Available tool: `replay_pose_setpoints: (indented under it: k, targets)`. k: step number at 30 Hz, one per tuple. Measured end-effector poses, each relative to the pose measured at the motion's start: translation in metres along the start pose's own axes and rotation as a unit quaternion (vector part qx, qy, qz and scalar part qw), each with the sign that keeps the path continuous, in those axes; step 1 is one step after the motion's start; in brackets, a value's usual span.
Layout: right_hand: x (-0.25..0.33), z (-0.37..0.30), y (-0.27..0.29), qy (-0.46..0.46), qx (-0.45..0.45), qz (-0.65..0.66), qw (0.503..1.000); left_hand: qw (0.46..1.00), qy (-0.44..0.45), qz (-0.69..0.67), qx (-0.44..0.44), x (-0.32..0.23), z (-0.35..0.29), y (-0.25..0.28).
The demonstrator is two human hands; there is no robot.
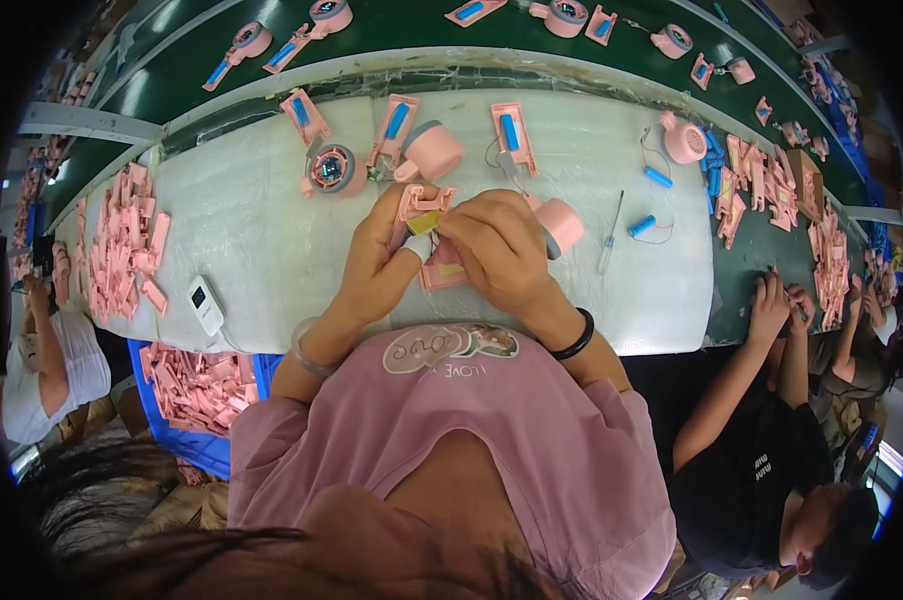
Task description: The person assembles small portable fans by hand, inserting internal wiring and batteries into plastic casings.
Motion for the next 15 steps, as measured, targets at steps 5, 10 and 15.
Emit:
replay_pose_setpoints:
  k: [5,10,15]
  targets:
    - [-0.0027,-0.0042,-0.0005,-0.006,-0.012,-0.004,1.000,1.000,0.011,0.013,0.009,0.0042,-0.0022,-0.0003]
    - [-0.0043,-0.0043,-0.0020,-0.027,0.006,-0.010,1.000,0.995,0.070,-0.054,0.041,0.0091,-0.0043,-0.0010]
    - [-0.0016,0.0016,-0.0010,-0.029,0.016,-0.011,0.999,0.999,0.013,-0.031,0.022,0.0051,-0.0048,-0.0054]
Point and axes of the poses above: each hand's wrist, its own z-axis towards the middle knuckle, its own y-axis out of the back of the hand, x = y × z, the point moved 9 cm from there along z, towards the middle knuckle, and after that the axes turned 9 degrees about y, right-handed, at the moved point
